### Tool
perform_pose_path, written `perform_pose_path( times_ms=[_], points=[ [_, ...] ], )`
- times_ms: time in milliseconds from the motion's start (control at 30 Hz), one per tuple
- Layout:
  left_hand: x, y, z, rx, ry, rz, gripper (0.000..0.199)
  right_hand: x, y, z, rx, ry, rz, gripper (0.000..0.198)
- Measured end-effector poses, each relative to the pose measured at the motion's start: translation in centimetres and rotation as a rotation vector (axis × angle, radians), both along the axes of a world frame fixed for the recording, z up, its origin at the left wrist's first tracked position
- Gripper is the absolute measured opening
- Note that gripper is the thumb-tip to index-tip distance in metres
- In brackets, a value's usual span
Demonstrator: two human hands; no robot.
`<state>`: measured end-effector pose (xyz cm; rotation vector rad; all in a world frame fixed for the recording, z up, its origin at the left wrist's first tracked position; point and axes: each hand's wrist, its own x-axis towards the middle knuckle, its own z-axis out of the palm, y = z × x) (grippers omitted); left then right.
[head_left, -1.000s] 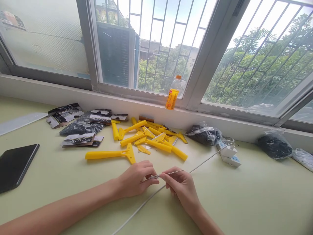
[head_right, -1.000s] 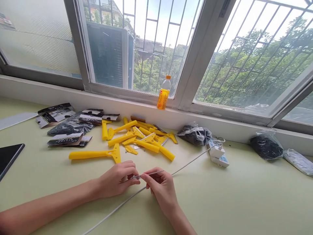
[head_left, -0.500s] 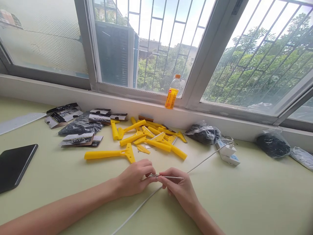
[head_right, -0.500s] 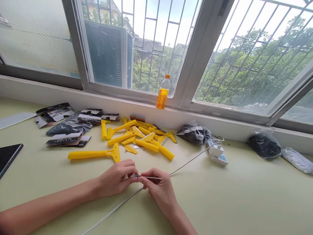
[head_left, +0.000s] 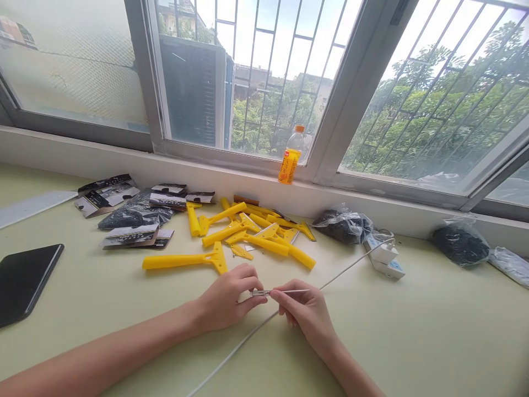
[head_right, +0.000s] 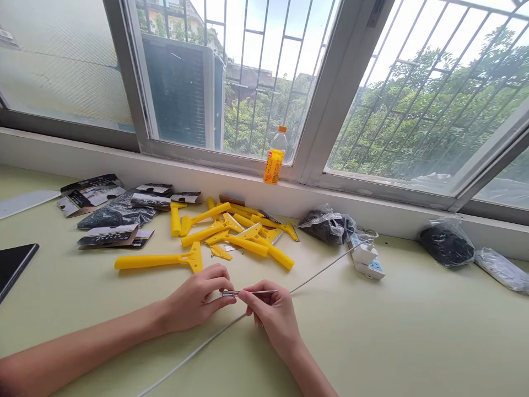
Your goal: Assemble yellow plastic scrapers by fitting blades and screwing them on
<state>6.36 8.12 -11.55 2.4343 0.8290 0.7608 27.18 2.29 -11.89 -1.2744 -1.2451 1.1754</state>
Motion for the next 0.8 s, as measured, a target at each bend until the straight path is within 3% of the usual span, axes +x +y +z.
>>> perform_pose_path(
  times_ms=[233,600,800],
  points=[
    [0.0,0.1,-0.1,-0.024,-0.016,0.021,0.027,0.3,0.2,0.2,0.043,0.048,-0.065,0.041],
    [0.1,0.3,-0.3,-0.097,-0.035,0.085,0.024,1.7,0.8,0.3,0.127,0.198,-0.303,0.037],
    [0.0,0.3,-0.4,-0.082,-0.036,0.076,0.024,1.2,0.6,0.3,0.09,0.153,-0.238,0.037]
  ],
)
